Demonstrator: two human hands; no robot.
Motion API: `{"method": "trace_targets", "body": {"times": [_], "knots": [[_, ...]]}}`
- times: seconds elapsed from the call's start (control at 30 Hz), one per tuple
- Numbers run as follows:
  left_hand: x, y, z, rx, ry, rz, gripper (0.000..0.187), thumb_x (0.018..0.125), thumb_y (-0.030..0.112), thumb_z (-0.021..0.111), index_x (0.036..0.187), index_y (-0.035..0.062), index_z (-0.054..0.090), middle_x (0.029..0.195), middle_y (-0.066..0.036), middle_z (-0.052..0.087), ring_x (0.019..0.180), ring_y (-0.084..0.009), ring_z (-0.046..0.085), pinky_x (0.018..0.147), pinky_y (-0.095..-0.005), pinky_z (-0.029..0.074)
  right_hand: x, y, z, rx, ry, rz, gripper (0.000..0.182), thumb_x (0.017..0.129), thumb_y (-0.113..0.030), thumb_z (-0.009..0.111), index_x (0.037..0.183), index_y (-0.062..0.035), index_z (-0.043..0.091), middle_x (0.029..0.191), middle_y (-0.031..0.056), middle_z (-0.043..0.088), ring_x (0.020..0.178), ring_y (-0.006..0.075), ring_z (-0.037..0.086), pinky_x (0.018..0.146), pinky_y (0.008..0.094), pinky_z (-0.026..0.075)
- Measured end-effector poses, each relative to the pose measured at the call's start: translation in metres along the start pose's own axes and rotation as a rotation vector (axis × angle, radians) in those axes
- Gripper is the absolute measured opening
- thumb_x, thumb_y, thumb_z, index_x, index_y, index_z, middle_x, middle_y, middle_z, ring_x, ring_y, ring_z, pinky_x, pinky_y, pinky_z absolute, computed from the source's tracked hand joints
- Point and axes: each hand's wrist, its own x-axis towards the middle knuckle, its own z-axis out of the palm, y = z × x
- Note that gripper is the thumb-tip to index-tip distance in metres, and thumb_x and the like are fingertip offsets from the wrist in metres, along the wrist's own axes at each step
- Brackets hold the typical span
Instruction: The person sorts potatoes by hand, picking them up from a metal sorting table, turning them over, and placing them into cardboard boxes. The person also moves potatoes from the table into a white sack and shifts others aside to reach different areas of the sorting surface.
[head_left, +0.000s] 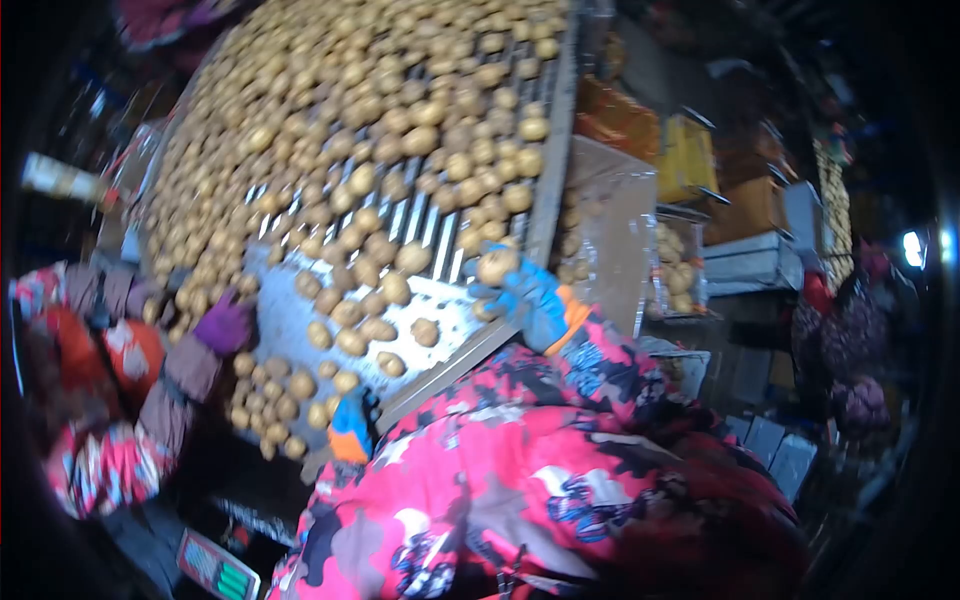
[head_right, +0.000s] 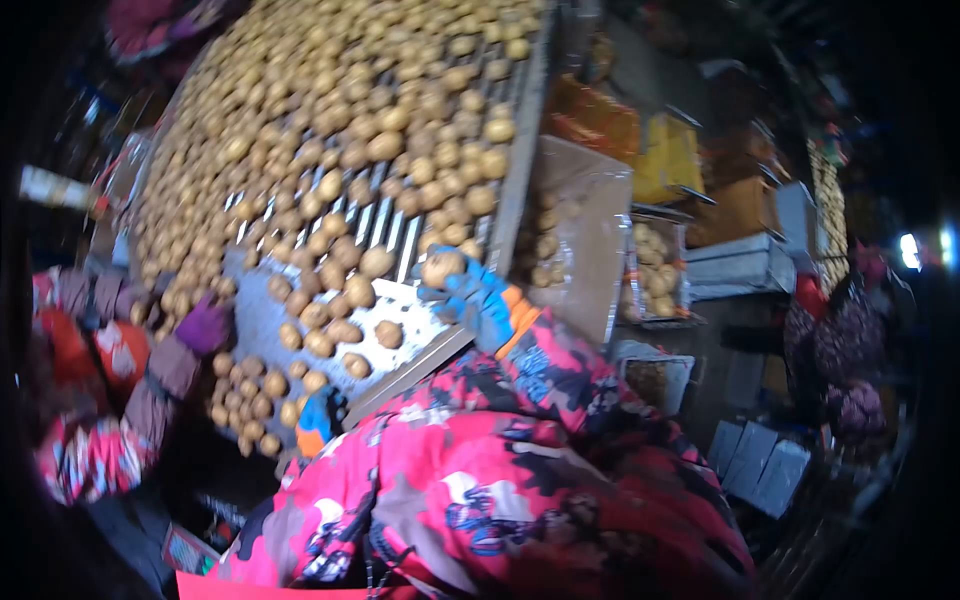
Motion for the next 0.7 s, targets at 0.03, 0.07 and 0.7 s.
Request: {"method": "trace_targets", "body": {"times": [0.03,0.07,0.7], "knots": [[-0.004,0.021,-0.003,0.033,-0.033,-0.031,0.026,0.090,0.011,0.050,0.111,0.0024,0.062,0.103,-0.011,0.063,0.093,-0.0206,0.063,0.085,-0.0342,0.052,-0.006,-0.001,-0.003,0.137,0.035,-0.027,0.053,0.092,-0.041,0.059,0.132,-0.0084,0.049,0.117,0.0102,0.063,0.095,0.0192,0.065,0.070,0.0289,0.051],[-0.008,0.028,-0.006,0.028,-0.020,-0.057,0.026,0.088,0.012,0.051,0.110,0.0027,0.062,0.103,-0.011,0.063,0.094,-0.0211,0.062,0.086,-0.0352,0.051,-0.013,-0.002,-0.015,0.137,0.052,-0.045,0.053,0.092,-0.041,0.059,0.132,-0.0084,0.049,0.117,0.0102,0.063,0.095,0.0192,0.065,0.070,0.0289,0.051],[0.102,0.097,-0.146,1.516,-1.080,1.195,0.046,0.058,0.030,0.066,0.098,0.0083,0.070,0.102,-0.006,0.065,0.110,-0.0243,0.057,0.106,-0.0483,0.036,0.065,-0.151,-0.197,0.262,0.590,-0.361,0.042,0.091,-0.030,0.061,0.126,-0.0079,0.054,0.121,0.0103,0.060,0.107,0.0273,0.058,0.100,0.0409,0.043]]}}
